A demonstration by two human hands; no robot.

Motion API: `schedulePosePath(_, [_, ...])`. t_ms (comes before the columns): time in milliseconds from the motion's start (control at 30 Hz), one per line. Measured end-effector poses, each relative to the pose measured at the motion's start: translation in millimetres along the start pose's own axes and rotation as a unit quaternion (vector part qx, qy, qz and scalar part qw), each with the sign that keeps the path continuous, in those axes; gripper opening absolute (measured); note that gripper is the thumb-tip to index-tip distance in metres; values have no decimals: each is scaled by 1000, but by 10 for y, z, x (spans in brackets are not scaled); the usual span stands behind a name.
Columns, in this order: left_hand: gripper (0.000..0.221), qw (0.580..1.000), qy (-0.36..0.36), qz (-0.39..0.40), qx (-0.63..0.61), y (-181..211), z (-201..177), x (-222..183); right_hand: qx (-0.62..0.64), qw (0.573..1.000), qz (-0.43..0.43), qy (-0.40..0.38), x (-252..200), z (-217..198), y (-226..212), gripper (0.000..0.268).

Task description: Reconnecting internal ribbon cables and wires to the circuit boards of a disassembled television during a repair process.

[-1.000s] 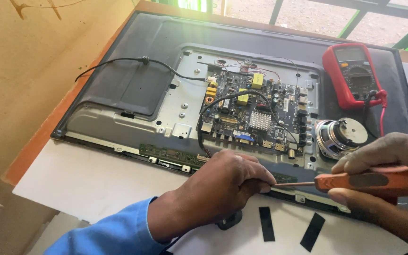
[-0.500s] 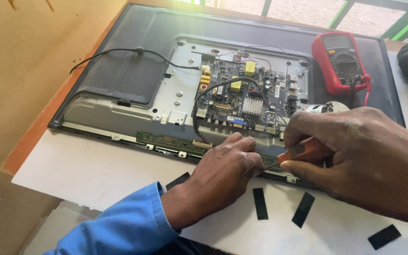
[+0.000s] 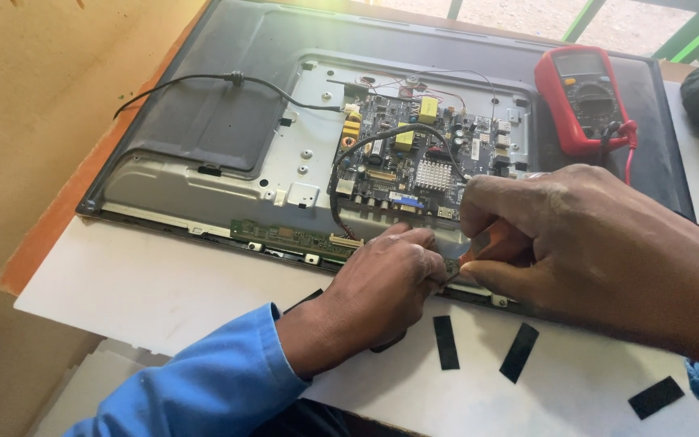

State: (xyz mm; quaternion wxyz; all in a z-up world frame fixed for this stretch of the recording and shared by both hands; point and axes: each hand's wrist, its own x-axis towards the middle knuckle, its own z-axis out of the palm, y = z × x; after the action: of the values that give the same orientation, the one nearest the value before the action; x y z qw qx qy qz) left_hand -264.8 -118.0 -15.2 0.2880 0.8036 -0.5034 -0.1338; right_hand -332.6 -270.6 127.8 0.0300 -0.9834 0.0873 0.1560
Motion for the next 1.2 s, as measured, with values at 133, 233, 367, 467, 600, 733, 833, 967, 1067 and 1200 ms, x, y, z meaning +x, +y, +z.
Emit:
schedulePosePath(133, [26,1000,0,-7,7,8,-10,-4,9,999,-42,23,40,69,61,23])
schedulePosePath(233, [21,1000,-13,-19,13,19,-20,-7,21,997,-62,42,62,144,103,26])
schedulePosePath(367, [29,1000,-14,-22,13,28,-35,-8,21,996,-66,57,41,160,50,29])
schedulePosePath(467, [27,1000,-19,-24,1,35,-46,-19,13,1000,3,15,-57,38,-144,30])
schedulePosePath(600, [13,999,24,18,-11,68,-109,-73,40,998,36,-16,-114,5,-196,42])
schedulePosePath(733, [16,992,94,46,-70,166,-216,-104,23,996,-12,88,-66,212,-63,38])
schedulePosePath(833, [25,991,121,20,-58,108,-127,-69,45,995,29,88,-71,234,-102,40])
schedulePosePath(967, [15,984,154,54,-71,73,-40,-51,24,992,53,112,-120,245,-109,57])
schedulePosePath(1067, [9,978,161,96,-90,67,-57,-71,-3,995,72,73,-177,122,-200,48])
schedulePosePath(1200, [10,976,155,106,-110,22,-42,-53,22,997,-22,71,-156,150,-57,28])
